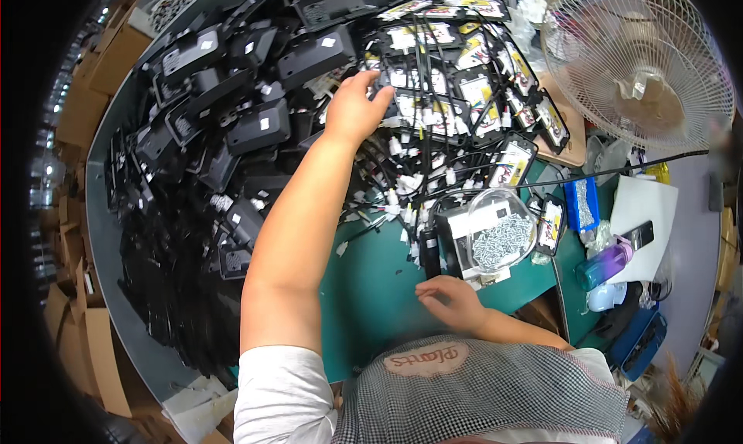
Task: The person attaches plastic casings to electronic display modules using an electric screwdriver to secure them with screws.
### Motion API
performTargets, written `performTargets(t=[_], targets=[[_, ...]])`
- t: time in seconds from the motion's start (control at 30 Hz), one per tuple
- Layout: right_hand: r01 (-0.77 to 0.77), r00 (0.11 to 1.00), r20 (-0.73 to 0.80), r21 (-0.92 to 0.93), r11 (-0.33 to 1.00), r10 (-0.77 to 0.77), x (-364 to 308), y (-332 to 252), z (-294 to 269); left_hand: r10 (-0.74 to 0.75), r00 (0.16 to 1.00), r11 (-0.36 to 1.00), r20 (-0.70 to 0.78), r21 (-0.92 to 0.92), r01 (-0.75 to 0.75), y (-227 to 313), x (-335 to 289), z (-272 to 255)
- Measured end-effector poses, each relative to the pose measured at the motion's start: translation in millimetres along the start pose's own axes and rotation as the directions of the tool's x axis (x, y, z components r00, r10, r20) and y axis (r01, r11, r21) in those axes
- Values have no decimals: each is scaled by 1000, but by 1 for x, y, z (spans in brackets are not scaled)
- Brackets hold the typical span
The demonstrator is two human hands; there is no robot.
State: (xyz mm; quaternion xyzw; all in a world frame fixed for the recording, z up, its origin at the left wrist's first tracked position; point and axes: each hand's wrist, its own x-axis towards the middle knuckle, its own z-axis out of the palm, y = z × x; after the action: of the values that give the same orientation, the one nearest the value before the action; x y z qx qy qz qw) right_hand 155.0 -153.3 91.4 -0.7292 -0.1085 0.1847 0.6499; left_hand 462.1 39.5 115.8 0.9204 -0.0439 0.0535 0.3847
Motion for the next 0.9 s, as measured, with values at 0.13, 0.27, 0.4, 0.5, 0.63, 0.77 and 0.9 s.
performTargets(t=[0.13, 0.27, 0.4, 0.5, 0.63, 0.77, 0.9], targets=[[20, 999, 38, 14, 1000, -21, 5, -1, 1, -207, 971, 978, 120, 47, 203, 20, 25, 36], [-32, 997, 69, -16, 999, 34, 6, -5, -5, -290, 957, 928, 18, 248, 277, 60, 42, 53], [-44, 998, 50, -21, 999, 45, -3, -5, -7, -324, 942, 864, 85, 433, 258, 59, 59, 55], [-41, 999, 31, -7, 999, 42, -11, -7, -4, -210, 969, 977, 128, 45, 206, 36, 60, 36], [-37, 999, -11, 6, 999, 37, -15, -1, -4, 82, 996, 995, 42, -52, -80, 50, 15, 9], [-2, 1000, -27, 48, 999, 3, -13, -4, -2, 139, 985, 972, 107, 173, -156, 44, -81, -2], [-22, 1000, 21, -26, 999, 22, -9, -9, 1, -2, 963, 947, 270, 309, -85, -13, -165, 5]])
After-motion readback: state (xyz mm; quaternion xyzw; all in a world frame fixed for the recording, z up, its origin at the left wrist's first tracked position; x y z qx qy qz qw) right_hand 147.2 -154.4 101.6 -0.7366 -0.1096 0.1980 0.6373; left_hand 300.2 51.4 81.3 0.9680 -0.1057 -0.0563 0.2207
